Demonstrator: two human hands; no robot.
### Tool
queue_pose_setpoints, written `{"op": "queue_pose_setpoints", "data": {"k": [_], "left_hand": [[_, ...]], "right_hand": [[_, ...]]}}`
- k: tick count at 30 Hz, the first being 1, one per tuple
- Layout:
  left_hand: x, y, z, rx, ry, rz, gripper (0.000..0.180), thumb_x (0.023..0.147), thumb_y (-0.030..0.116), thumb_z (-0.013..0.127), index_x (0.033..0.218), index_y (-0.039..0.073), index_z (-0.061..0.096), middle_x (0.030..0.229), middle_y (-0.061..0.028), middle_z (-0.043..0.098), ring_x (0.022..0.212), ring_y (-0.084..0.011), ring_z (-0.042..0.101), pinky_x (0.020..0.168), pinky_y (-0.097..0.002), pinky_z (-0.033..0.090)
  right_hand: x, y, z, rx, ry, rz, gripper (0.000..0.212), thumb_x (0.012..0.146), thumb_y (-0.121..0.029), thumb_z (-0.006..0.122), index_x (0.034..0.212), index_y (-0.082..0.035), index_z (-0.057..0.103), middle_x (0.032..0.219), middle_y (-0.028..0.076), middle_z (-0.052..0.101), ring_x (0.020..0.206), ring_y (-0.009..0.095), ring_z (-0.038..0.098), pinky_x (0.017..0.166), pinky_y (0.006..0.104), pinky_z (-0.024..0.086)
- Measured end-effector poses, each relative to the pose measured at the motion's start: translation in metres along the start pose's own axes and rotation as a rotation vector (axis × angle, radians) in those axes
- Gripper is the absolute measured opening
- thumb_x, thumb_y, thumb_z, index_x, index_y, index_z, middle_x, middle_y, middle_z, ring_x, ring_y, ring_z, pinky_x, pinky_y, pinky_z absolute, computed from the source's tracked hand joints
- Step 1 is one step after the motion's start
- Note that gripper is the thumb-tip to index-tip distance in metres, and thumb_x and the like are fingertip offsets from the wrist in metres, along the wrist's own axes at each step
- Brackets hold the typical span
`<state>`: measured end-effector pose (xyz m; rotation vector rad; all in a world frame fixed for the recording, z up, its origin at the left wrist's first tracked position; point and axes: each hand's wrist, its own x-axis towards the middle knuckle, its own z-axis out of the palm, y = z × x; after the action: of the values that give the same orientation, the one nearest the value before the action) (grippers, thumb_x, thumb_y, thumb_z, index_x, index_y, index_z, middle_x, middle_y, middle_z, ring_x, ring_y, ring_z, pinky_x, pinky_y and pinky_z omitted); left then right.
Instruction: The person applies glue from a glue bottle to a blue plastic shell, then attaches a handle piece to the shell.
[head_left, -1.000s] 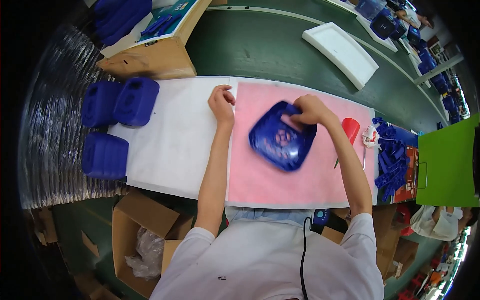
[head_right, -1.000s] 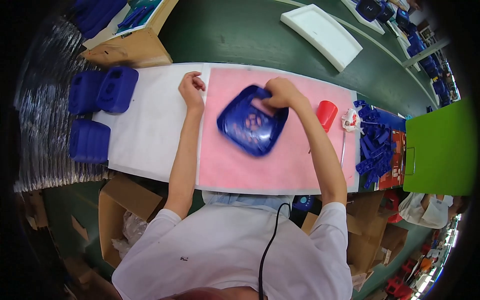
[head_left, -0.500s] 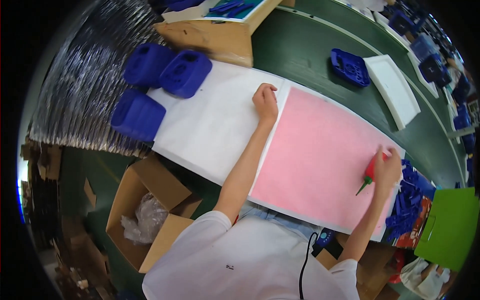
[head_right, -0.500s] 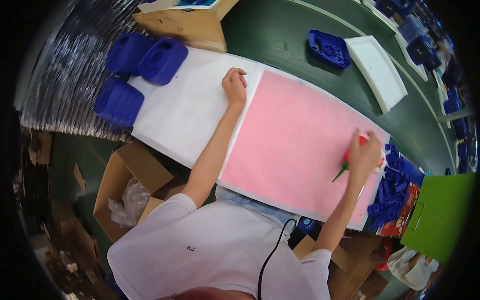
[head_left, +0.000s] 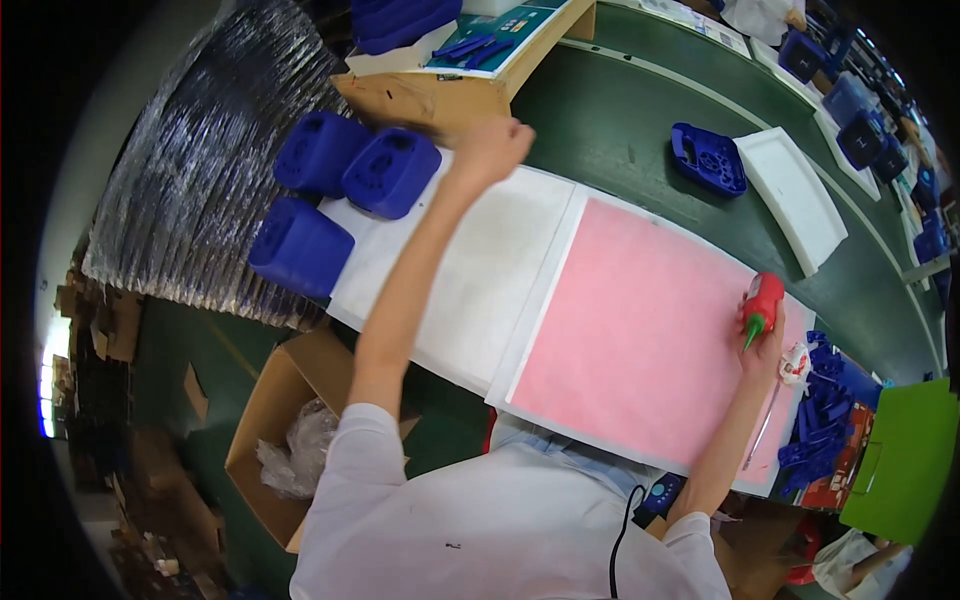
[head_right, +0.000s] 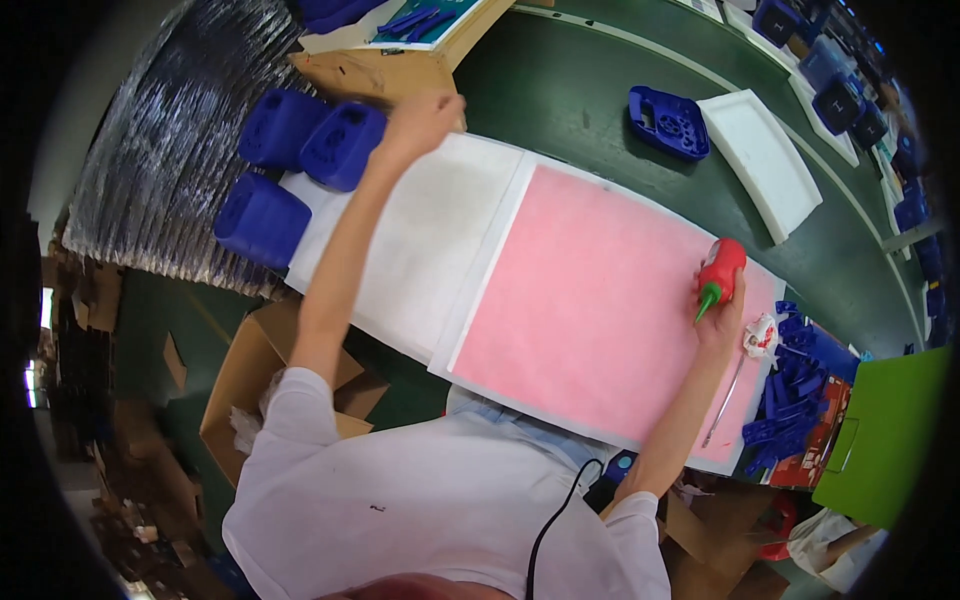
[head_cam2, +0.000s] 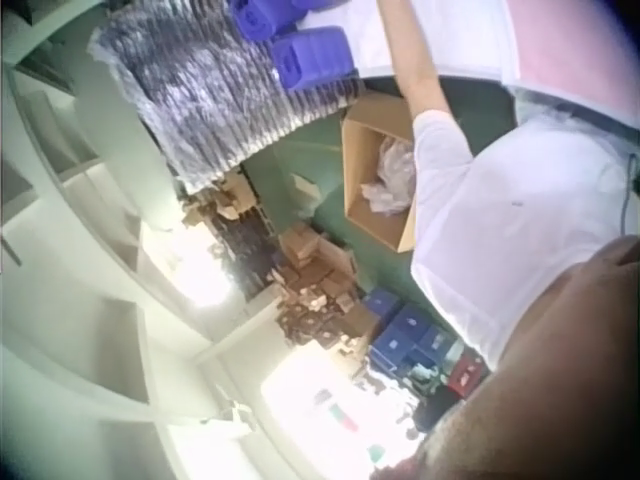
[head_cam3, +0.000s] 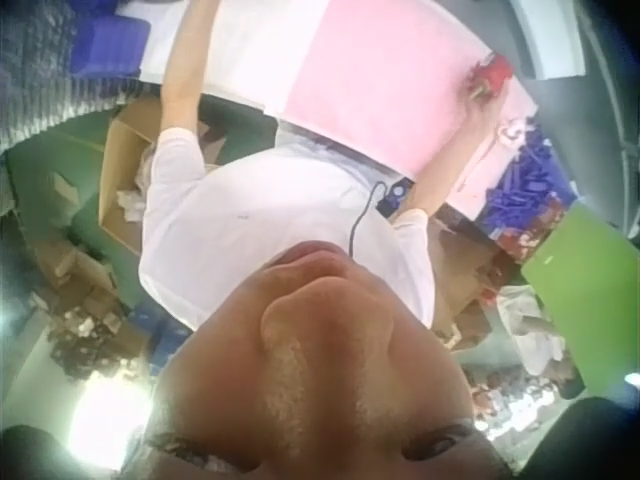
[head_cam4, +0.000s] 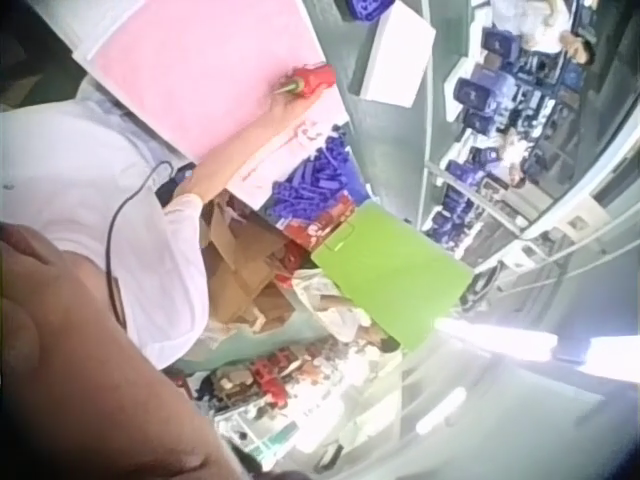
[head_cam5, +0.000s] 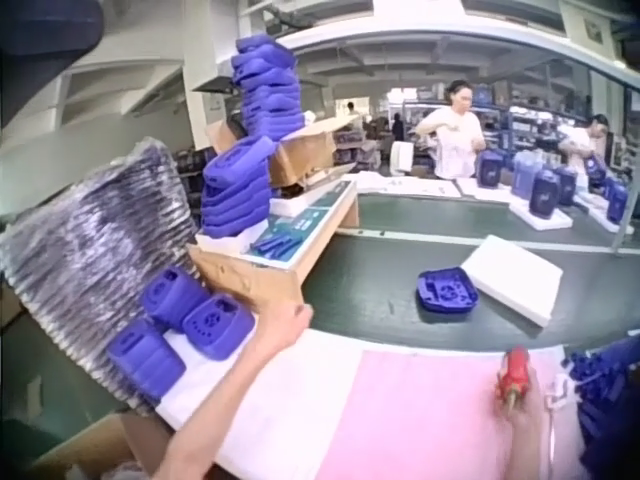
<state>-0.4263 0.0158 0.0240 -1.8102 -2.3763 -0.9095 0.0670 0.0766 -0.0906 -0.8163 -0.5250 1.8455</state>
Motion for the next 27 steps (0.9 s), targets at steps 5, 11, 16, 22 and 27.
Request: {"op": "queue_pose_setpoints", "data": {"k": [5, 11, 16, 22, 27], "left_hand": [[0.01, -0.117, 0.006, 0.612, -0.086, -0.161, 0.052, 0.077, 0.043, 0.068, 0.102, -0.002, 0.061, 0.104, -0.0223, 0.066, 0.094, -0.0365, 0.065, 0.079, -0.0473, 0.053], [-0.012, -0.2, 0.003, 0.597, -0.058, -0.109, 0.084, 0.071, 0.039, 0.075, 0.133, -0.008, 0.042, 0.113, -0.0248, 0.062, 0.108, -0.036, 0.059, 0.098, -0.0475, 0.041], [-0.01, -0.167, -0.019, 0.608, -0.02, -0.14, 0.085, 0.074, 0.042, 0.075, 0.135, -0.007, 0.042, 0.118, -0.026, 0.061, 0.112, -0.0373, 0.057, 0.105, -0.0535, 0.034], [-0.048, -0.091, -0.092, 0.412, 0.312, 0.106, 0.074, 0.079, 0.037, 0.073, 0.13, -0.01, 0.047, 0.123, -0.0297, 0.057, 0.117, -0.0423, 0.053, 0.11, -0.0491, 0.03], [-0.098, 0.043, -0.103, -0.315, 0.326, 0.196, 0.052, 0.083, 0.007, 0.07, 0.13, -0.007, 0.05, 0.12, -0.018, 0.062, 0.108, -0.0215, 0.059, 0.097, -0.0311, 0.043]], "right_hand": [[0.041, 0.057, 0.013, 0.631, -0.038, -0.383, 0.072, 0.074, -0.036, 0.08, 0.13, -0.007, 0.046, 0.123, 0.016, 0.055, 0.11, 0.034, 0.056, 0.095, 0.0413, 0.05], [0.05, 0.067, 0.013, 0.662, -0.194, -0.247, 0.067, 0.081, -0.03, 0.076, 0.131, -0.003, 0.042, 0.13, 0.021, 0.052, 0.116, 0.034, 0.054, 0.095, 0.0402, 0.051], [0.044, 0.06, 0.025, 0.598, -0.133, -0.269, 0.07, 0.08, -0.029, 0.076, 0.134, -0.004, 0.039, 0.132, 0.02, 0.049, 0.118, 0.033, 0.053, 0.092, 0.0391, 0.054], [0.043, 0.06, 0.033, 0.556, -0.163, -0.278, 0.067, 0.083, -0.03, 0.073, 0.134, -0.005, 0.038, 0.133, 0.02, 0.047, 0.118, 0.034, 0.052, 0.093, 0.0386, 0.053], [0.047, 0.059, 0.019, 0.587, -0.194, -0.301, 0.062, 0.085, -0.031, 0.071, 0.133, -0.006, 0.039, 0.132, 0.021, 0.049, 0.117, 0.034, 0.053, 0.092, 0.0384, 0.053]]}}
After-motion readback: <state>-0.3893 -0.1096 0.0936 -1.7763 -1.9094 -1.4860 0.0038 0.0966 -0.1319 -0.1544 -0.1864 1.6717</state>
